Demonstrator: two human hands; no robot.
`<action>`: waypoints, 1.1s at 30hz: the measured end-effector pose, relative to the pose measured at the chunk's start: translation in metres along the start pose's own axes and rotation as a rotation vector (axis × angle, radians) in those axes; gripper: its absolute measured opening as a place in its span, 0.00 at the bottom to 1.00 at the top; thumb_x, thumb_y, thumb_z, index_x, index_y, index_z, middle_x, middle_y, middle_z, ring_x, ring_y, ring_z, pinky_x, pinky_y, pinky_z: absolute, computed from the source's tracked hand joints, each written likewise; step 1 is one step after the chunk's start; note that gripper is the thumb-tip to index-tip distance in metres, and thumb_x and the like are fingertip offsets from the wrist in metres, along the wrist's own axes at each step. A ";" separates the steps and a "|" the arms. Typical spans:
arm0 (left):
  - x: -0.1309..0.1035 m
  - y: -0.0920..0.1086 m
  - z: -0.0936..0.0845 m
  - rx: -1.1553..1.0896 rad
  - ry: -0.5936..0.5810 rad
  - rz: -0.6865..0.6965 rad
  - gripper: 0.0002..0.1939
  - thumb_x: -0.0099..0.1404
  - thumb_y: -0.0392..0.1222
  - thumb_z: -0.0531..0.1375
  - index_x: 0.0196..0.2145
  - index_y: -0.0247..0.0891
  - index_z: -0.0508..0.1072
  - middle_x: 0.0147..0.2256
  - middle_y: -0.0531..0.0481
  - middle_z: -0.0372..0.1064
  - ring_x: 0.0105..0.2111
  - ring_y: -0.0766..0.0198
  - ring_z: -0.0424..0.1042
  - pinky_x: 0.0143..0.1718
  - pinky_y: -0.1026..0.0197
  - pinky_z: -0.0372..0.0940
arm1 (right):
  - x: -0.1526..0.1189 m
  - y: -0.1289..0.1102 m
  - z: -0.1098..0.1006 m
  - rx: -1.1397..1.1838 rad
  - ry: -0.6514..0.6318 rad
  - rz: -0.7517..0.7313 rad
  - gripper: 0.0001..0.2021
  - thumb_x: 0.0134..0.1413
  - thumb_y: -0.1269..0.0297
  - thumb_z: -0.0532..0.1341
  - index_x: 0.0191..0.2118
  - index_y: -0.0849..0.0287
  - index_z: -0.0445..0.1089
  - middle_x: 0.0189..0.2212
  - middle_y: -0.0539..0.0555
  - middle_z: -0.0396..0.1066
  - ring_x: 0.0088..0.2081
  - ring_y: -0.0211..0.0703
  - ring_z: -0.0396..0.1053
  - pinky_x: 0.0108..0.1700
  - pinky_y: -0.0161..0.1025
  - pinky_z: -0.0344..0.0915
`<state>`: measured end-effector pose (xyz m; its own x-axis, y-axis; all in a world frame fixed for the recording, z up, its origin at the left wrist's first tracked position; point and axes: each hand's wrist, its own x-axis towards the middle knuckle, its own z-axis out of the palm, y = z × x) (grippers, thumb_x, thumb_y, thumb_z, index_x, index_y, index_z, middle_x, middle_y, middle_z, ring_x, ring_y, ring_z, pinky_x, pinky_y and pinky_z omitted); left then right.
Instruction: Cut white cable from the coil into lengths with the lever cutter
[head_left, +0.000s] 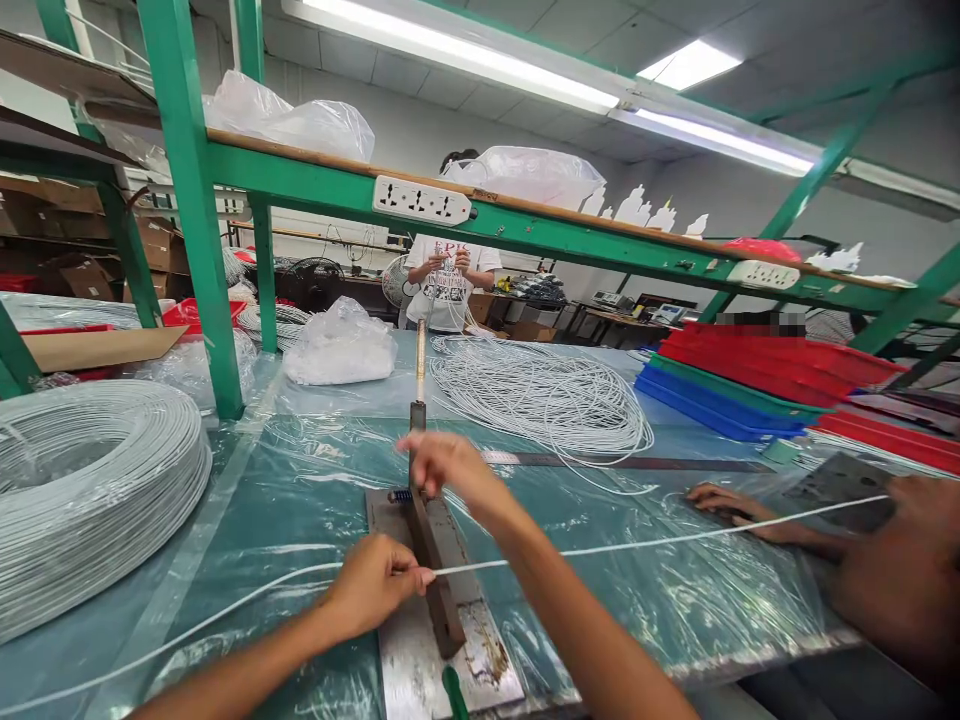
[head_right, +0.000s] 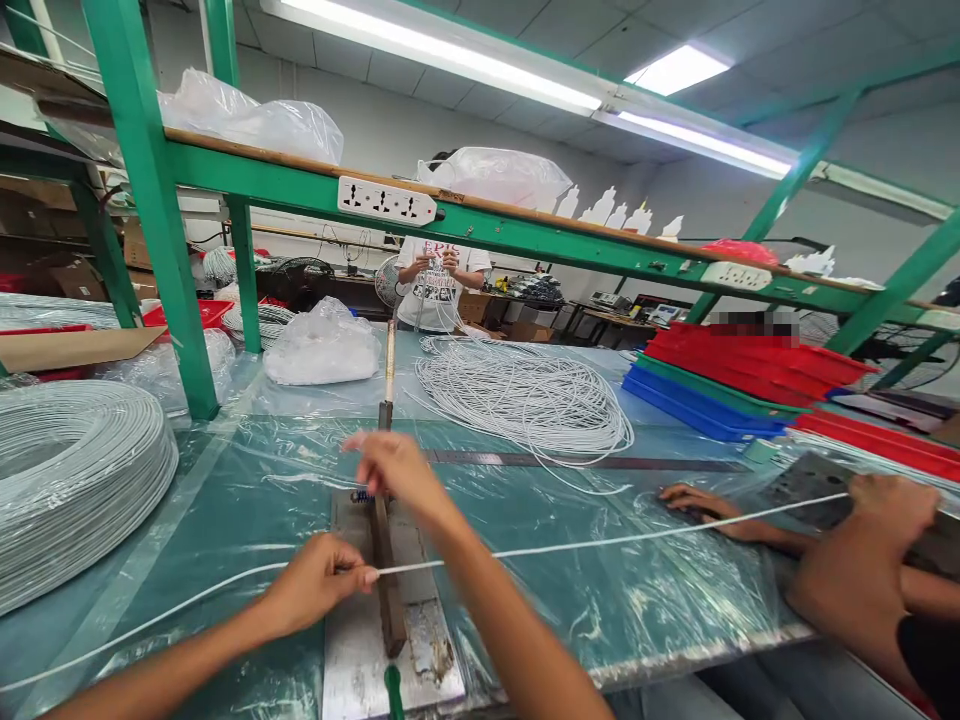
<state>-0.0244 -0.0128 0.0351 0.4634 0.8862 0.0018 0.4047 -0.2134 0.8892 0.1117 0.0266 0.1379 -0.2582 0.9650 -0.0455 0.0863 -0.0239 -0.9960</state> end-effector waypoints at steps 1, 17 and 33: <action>-0.001 0.001 0.000 0.052 0.008 0.007 0.17 0.58 0.48 0.56 0.20 0.34 0.75 0.14 0.57 0.48 0.19 0.70 0.47 0.22 0.64 0.41 | 0.025 -0.009 -0.017 0.009 0.132 -0.031 0.11 0.60 0.62 0.53 0.38 0.62 0.69 0.14 0.43 0.60 0.14 0.24 0.55 0.17 0.24 0.51; 0.012 -0.010 0.015 0.033 0.051 -0.018 0.06 0.56 0.35 0.52 0.24 0.35 0.67 0.23 0.52 0.62 0.27 0.65 0.61 0.27 0.65 0.49 | 0.149 -0.059 -0.054 0.139 0.218 0.178 0.26 0.60 0.45 0.42 0.32 0.64 0.63 0.17 0.45 0.56 0.14 0.26 0.48 0.15 0.27 0.48; 0.039 -0.040 0.037 -0.258 0.117 -0.155 0.19 0.46 0.51 0.61 0.15 0.39 0.56 0.14 0.60 0.48 0.18 0.71 0.48 0.20 0.65 0.42 | -0.106 -0.025 -0.052 0.182 -0.102 0.300 0.17 0.51 0.50 0.59 0.31 0.57 0.54 0.20 0.53 0.70 0.14 0.32 0.63 0.16 0.26 0.54</action>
<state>0.0067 0.0148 -0.0176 0.3117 0.9446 -0.1029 0.2431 0.0254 0.9697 0.1868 -0.0620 0.1714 -0.3428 0.8773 -0.3360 0.0019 -0.3570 -0.9341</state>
